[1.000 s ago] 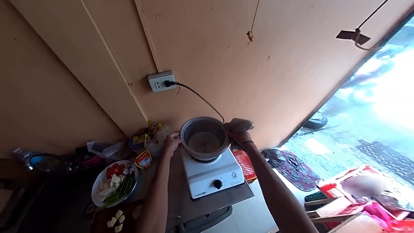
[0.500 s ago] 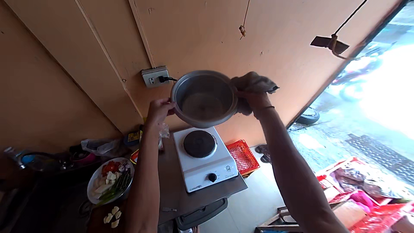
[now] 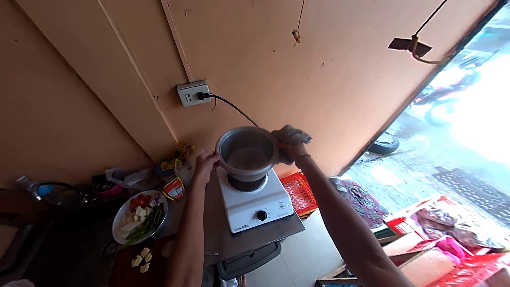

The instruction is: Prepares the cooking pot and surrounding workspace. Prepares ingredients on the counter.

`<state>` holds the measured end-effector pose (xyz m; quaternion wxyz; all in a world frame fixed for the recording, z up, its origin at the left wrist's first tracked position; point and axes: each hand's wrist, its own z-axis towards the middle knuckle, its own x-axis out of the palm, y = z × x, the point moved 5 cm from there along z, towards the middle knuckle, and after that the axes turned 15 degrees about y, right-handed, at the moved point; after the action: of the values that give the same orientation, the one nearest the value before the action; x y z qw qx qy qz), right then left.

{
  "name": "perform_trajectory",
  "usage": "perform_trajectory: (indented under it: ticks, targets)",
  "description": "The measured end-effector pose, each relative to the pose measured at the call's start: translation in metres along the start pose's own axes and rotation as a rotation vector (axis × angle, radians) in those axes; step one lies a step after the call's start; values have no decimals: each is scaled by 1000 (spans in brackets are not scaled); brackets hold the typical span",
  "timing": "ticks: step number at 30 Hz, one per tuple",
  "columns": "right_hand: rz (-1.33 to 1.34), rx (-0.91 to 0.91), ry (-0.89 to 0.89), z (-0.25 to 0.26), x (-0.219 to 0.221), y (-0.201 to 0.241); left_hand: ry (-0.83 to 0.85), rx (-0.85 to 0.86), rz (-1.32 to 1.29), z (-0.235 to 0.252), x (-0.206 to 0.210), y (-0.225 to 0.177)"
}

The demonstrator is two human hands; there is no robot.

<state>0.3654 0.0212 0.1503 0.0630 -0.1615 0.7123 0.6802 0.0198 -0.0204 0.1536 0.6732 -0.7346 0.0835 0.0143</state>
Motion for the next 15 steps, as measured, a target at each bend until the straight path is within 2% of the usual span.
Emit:
perform_trajectory:
  ticks: [3, 7, 15]
  targets:
    - [-55, 50, 21, 10, 10, -25, -52, -67, -86, 1, 7, 27]
    - [-67, 81, 30, 12, 10, -37, -64, -77, -143, -4, 12, 35]
    - [-84, 29, 10, 10, 12, -35, -69, -97, -167, -11, 15, 53]
